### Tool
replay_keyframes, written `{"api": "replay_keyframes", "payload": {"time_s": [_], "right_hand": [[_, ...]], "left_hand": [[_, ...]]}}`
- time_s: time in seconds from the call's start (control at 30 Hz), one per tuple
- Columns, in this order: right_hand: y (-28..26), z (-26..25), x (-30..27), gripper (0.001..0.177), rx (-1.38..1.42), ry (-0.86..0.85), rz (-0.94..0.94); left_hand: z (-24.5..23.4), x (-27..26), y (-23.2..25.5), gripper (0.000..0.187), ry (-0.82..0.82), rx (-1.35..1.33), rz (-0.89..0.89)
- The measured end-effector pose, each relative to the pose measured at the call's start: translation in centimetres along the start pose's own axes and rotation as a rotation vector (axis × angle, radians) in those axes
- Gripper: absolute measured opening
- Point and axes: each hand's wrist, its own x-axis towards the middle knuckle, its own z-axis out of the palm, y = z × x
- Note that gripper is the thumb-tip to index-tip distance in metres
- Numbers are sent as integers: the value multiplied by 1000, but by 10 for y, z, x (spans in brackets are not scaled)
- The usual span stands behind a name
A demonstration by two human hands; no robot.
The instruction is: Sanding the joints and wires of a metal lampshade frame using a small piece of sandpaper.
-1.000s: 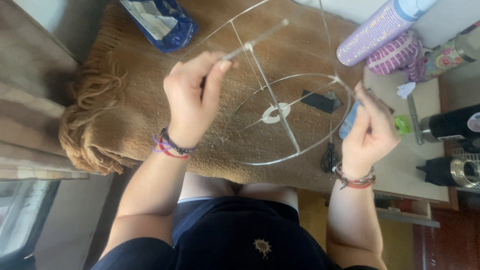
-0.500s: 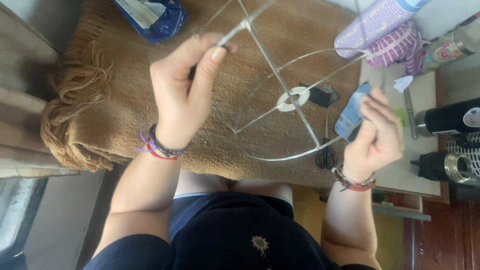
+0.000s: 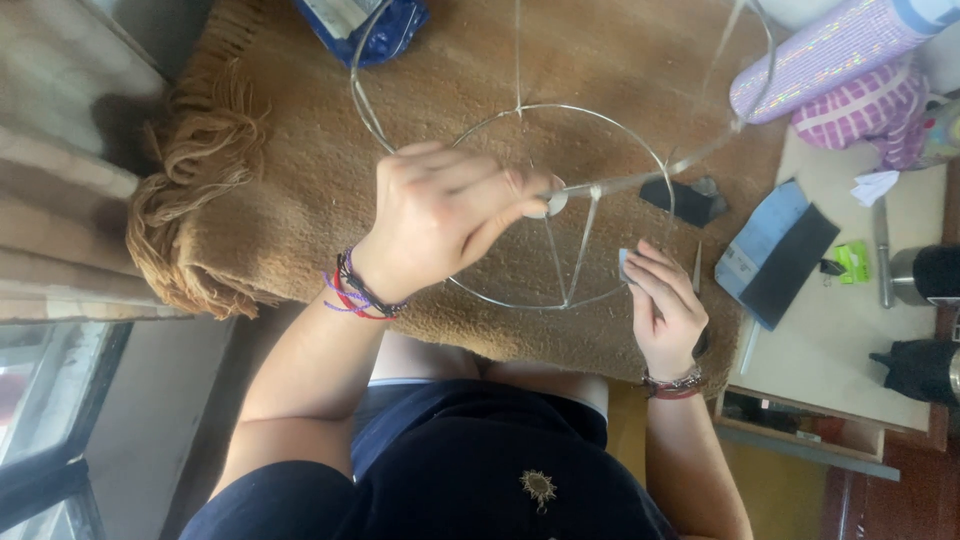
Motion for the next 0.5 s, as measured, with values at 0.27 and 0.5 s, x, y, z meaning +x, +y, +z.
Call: {"api": "replay_keyframes", "payload": {"time_s": [0.27,0.5], "right_hand": [[4,18,-32,10,-6,-72,262],[2,42,-27,6,273,-3,427]], "left_hand": [[-1,-63,26,19,75,-115,217],[8,-146,51,7,285,-20,35]]}}
